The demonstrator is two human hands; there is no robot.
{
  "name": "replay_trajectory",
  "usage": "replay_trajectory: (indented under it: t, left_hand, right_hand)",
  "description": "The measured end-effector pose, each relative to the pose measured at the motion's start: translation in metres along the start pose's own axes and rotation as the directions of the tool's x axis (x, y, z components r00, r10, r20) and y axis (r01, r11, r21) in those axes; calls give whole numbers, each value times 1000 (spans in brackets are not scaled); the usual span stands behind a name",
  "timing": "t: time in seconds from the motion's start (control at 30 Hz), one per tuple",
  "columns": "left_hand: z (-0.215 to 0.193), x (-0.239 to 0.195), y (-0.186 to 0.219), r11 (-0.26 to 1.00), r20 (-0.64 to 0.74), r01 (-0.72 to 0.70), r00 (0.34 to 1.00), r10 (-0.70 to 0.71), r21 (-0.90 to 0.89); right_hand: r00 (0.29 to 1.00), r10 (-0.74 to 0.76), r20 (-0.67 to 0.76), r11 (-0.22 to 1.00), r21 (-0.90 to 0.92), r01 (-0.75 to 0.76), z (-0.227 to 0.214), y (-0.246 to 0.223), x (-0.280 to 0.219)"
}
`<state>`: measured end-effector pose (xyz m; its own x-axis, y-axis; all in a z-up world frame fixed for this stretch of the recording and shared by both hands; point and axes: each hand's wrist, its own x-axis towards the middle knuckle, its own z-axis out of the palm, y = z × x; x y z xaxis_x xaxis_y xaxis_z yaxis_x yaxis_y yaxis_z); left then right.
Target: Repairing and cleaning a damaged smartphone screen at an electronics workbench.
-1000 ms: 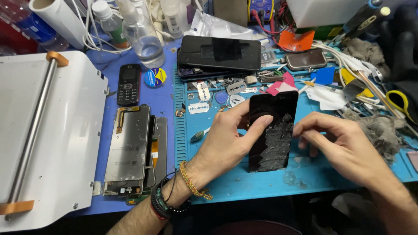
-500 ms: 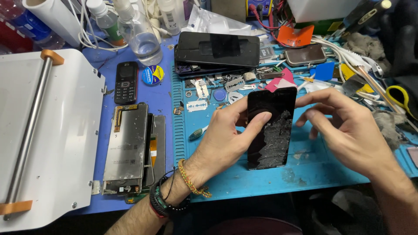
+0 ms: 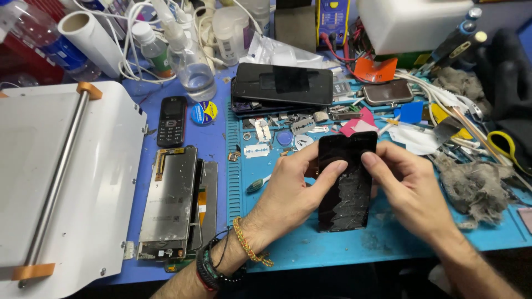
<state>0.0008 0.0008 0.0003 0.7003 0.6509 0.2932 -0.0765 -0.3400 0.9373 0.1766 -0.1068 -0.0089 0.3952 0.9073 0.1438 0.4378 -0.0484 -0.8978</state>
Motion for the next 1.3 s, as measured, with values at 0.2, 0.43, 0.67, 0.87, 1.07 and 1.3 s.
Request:
replay_trajectory:
  t: [0.2,0.43,0.67,0.87,1.07,1.3]
  left_hand:
    - [0,1,3,1000,3,16,1000,-16,4]
    - [0,-1,4,999,14,36,999,-35,-24]
    - [0,0,3,997,-6,83,997,-83,10]
    - [-2,0,3,996,13,91,996,-91,-7]
    - [1,1,3,995,18,99,995,-99,-18]
    - [1,3,0,989,20,143,990,-143,-40]
  right_hand:
    - [1000,-19,5,978,208,18,4,12,-5]
    - [991,-70,-110,997,4,71,6,21,-2]
    - [1000,-16,-14,985,174,18,7,14,0]
    - [1000,27,10,980,199,-28,5,21,-3]
    - [999,-12,-45,995,94,16,10,18,-1]
    - [999,12,39,978,210,-20,7,16,0]
